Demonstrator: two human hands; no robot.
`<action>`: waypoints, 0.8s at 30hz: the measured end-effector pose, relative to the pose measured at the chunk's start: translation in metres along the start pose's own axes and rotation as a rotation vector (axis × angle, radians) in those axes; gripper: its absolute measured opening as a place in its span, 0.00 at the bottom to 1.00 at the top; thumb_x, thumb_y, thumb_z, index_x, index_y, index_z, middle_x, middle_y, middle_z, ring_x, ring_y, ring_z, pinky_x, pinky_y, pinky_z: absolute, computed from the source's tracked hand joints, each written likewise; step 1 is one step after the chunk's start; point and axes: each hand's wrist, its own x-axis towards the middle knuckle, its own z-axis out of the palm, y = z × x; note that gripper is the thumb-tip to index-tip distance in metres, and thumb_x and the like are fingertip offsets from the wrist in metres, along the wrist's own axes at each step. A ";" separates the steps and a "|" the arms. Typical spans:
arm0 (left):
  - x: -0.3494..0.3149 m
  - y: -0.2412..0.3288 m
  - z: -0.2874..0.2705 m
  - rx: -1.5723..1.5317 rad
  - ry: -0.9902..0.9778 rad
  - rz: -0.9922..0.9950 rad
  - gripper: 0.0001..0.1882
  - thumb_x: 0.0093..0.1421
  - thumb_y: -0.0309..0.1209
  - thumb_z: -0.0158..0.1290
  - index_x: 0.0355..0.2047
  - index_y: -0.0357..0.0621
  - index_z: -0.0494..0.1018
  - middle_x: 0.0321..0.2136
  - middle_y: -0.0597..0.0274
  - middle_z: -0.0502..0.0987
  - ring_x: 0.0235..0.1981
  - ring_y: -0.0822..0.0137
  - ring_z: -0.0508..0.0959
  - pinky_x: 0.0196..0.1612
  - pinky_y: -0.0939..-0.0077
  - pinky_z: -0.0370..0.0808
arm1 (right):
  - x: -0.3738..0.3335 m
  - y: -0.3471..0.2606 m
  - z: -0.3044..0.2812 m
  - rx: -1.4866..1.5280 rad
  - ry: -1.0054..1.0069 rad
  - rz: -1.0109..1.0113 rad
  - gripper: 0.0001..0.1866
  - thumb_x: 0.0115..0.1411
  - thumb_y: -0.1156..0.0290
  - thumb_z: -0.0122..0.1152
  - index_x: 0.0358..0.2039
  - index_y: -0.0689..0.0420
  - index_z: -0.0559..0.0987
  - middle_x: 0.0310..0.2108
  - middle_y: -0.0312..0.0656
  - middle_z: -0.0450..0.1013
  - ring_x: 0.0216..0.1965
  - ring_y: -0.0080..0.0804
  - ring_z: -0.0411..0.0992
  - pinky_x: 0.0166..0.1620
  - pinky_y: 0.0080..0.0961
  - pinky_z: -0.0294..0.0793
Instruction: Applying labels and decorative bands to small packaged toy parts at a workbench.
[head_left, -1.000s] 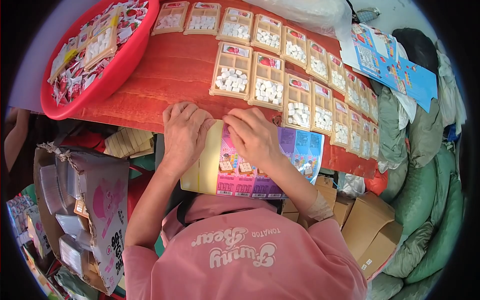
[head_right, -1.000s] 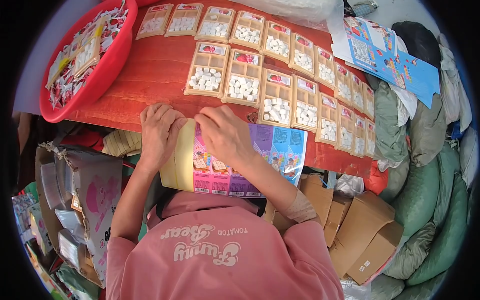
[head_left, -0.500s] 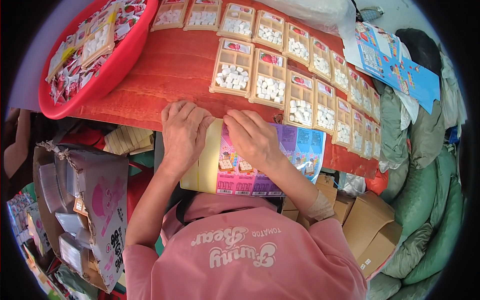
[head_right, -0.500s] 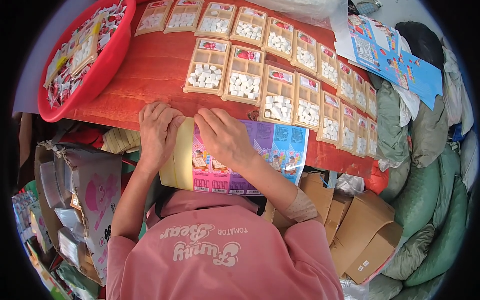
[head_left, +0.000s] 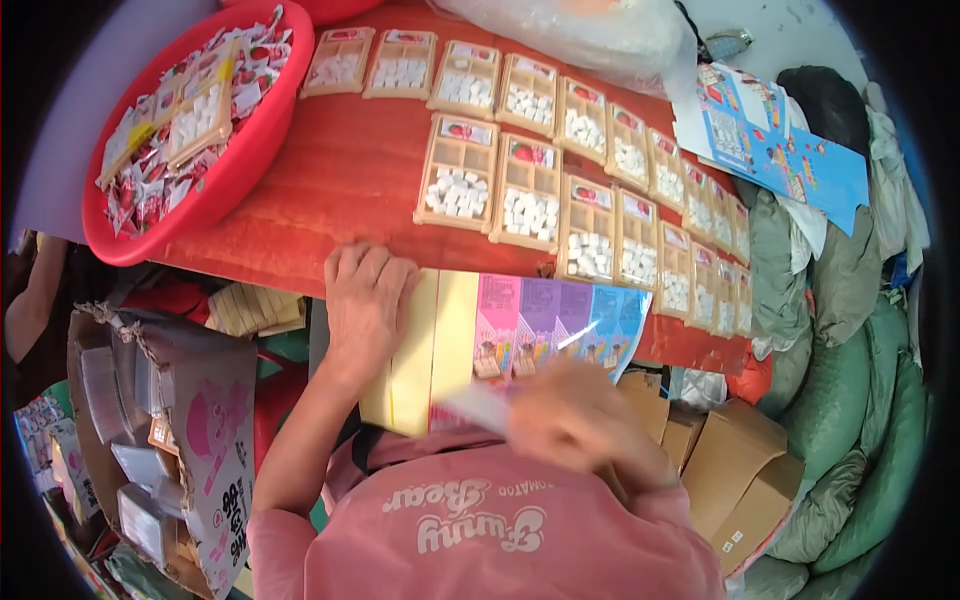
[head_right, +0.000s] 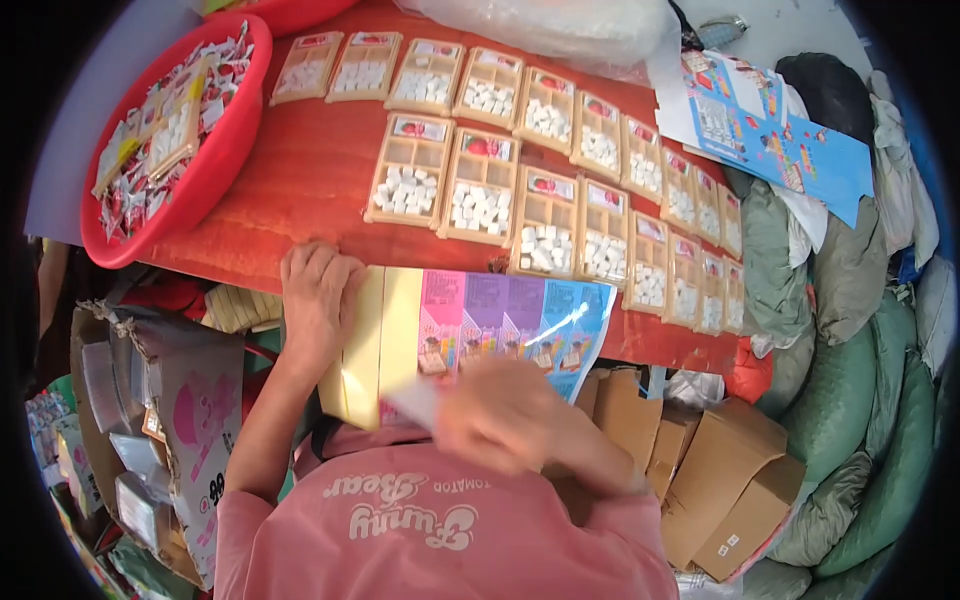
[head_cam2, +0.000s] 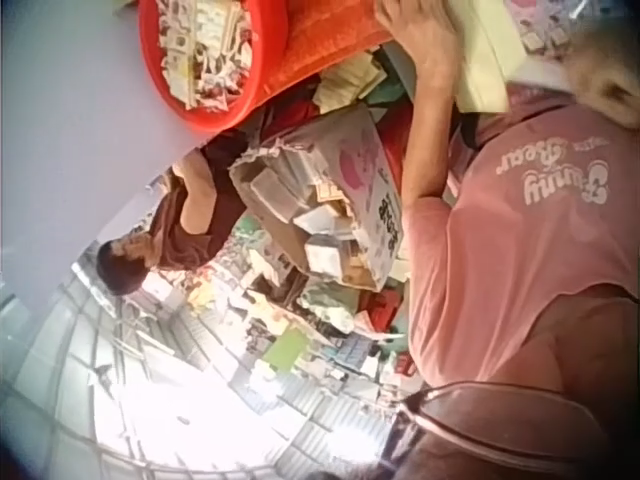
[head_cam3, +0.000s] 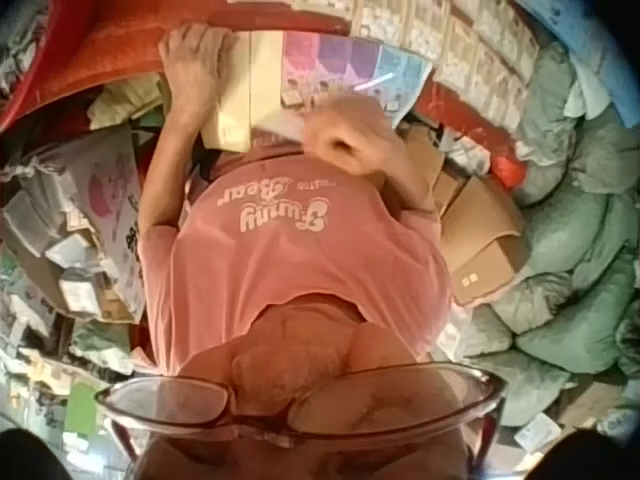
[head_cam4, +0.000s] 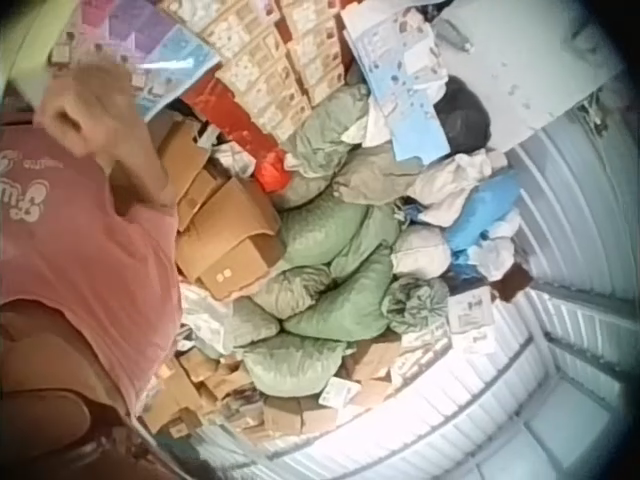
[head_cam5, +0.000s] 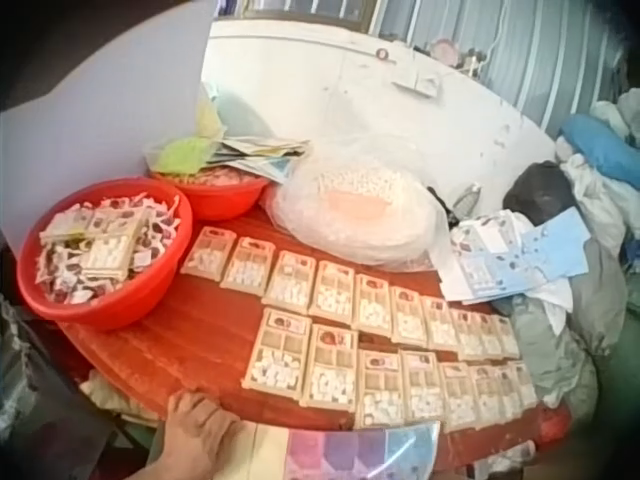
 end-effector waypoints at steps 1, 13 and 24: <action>-0.003 0.001 -0.002 0.011 -0.014 0.008 0.03 0.50 0.27 0.55 0.26 0.45 0.72 0.27 0.61 0.70 0.39 0.58 0.70 0.49 0.60 0.63 | -0.006 -0.016 -0.026 0.261 0.031 0.065 0.09 0.44 0.81 0.64 0.24 0.57 0.73 0.24 0.40 0.73 0.20 0.34 0.71 0.24 0.26 0.68; 0.053 0.019 -0.020 0.031 -0.077 0.157 0.19 0.52 0.33 0.56 0.45 0.40 0.71 0.46 0.56 0.70 0.53 0.56 0.68 0.59 0.54 0.58 | -0.004 0.057 -0.023 0.752 0.382 0.460 0.17 0.49 0.80 0.65 0.38 0.62 0.69 0.30 0.44 0.73 0.29 0.25 0.71 0.31 0.18 0.71; 0.049 -0.012 0.023 0.214 -0.207 0.268 0.25 0.56 0.36 0.51 0.50 0.31 0.67 0.52 0.45 0.69 0.57 0.55 0.66 0.62 0.60 0.57 | 0.015 0.038 -0.055 1.264 0.292 0.174 0.15 0.53 0.76 0.63 0.36 0.60 0.66 0.26 0.44 0.68 0.19 0.32 0.70 0.18 0.23 0.68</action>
